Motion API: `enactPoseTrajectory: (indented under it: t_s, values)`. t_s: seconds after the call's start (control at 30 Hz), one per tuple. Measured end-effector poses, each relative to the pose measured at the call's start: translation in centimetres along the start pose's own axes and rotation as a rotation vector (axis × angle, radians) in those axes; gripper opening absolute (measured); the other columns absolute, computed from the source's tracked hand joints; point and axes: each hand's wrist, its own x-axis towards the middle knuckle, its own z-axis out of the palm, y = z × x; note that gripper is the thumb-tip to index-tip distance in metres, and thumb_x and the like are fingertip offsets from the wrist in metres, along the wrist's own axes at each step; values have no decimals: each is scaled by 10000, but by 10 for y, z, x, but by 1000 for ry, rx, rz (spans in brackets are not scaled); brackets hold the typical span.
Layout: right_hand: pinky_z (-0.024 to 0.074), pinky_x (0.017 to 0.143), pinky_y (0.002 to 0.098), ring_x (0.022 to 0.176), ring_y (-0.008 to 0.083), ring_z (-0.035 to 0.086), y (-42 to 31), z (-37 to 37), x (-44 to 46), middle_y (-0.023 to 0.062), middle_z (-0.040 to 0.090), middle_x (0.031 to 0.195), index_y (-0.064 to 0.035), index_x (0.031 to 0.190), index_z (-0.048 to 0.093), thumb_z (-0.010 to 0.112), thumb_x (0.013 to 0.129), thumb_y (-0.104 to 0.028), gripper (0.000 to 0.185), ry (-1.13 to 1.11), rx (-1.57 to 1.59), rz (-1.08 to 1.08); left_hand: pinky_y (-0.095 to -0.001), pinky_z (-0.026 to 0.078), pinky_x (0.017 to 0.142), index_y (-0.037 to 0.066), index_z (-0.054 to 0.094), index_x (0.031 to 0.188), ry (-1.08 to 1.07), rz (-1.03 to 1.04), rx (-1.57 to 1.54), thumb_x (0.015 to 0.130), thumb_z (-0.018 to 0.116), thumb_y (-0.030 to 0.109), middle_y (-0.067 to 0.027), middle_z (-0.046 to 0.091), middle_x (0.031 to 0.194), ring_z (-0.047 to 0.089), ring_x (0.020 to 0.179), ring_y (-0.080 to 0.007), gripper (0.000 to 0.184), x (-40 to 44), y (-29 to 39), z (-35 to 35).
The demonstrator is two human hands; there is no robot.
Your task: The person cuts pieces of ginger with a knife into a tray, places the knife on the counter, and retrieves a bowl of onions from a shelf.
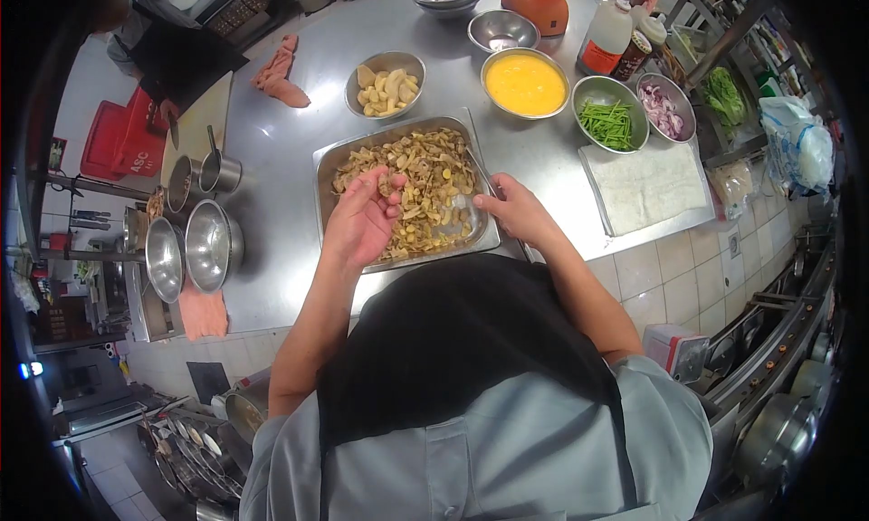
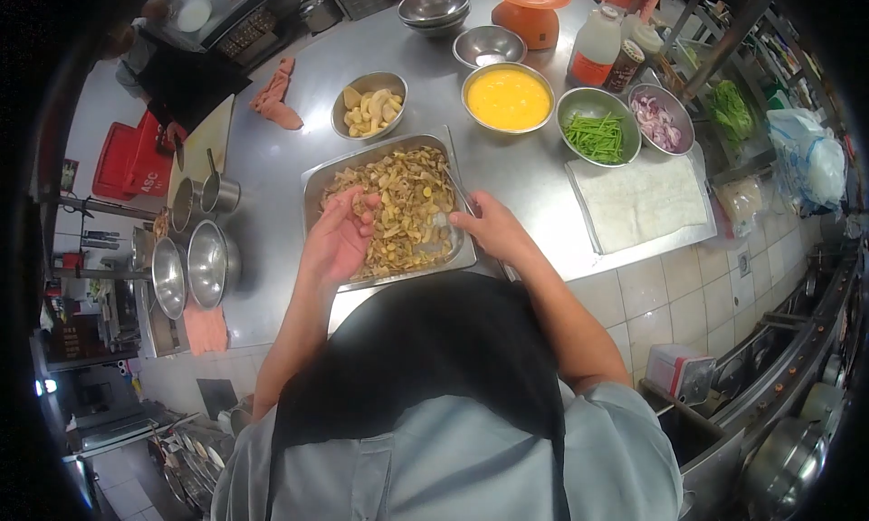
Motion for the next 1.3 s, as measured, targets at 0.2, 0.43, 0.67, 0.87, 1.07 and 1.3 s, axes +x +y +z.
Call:
enactPoseTrajectory:
  t_s: [0.2, 0.43, 0.67, 0.87, 1.07, 1.3]
  values:
    - [511, 856, 427, 947, 316, 655, -15, -4, -10, 208, 679, 1023, 39, 1238, 574, 742, 941, -360, 526, 58, -127, -18, -296, 540, 788, 100, 565, 1233, 84, 41, -43, 1020, 652, 88, -125, 669, 1105, 651, 949, -195, 231, -7, -4, 4]
    - [504, 883, 433, 967, 339, 652, -30, -4, -15, 231, 676, 1061, 40, 1268, 602, 664, 991, -287, 433, 135, -138, -160, -323, 563, 782, 114, 616, 1123, 58, -47, -206, 1019, 673, 134, -74, 686, 1008, 667, 882, -180, 120, -4, -8, -21]
    - [502, 935, 336, 1011, 187, 611, -67, 9, -28, 134, 669, 1148, 3, 1455, 558, 508, 1077, -214, 438, -100, -21, -334, -282, 584, 802, 77, 616, 1053, 166, -120, -255, 1005, 693, 115, -49, 646, 964, 653, 902, -175, 98, -13, -1, 13]
    - [499, 896, 320, 978, 146, 571, -88, 27, -36, 85, 631, 1089, -21, 1495, 507, 540, 1069, -214, 469, -206, 109, -326, -271, 598, 832, 76, 622, 1099, 93, -37, -162, 1015, 670, 103, -49, 662, 998, 684, 930, -166, 99, -26, -1, 28]
    - [495, 896, 325, 994, 152, 592, -100, 34, -39, 86, 636, 1072, -20, 1488, 457, 562, 1069, -237, 483, -233, 74, -382, -311, 593, 848, 84, 602, 1142, -69, 49, -57, 1014, 649, 65, -58, 699, 1035, 691, 948, -160, 137, -30, -9, 36]
    - [491, 854, 331, 938, 160, 614, -110, 31, -44, 82, 658, 1032, -33, 1425, 486, 565, 1065, -190, 400, -338, 249, -309, -336, 581, 810, 57, 592, 1058, -147, 207, 50, 1002, 628, -2, -113, 700, 998, 698, 899, -206, 89, -34, -10, 41]
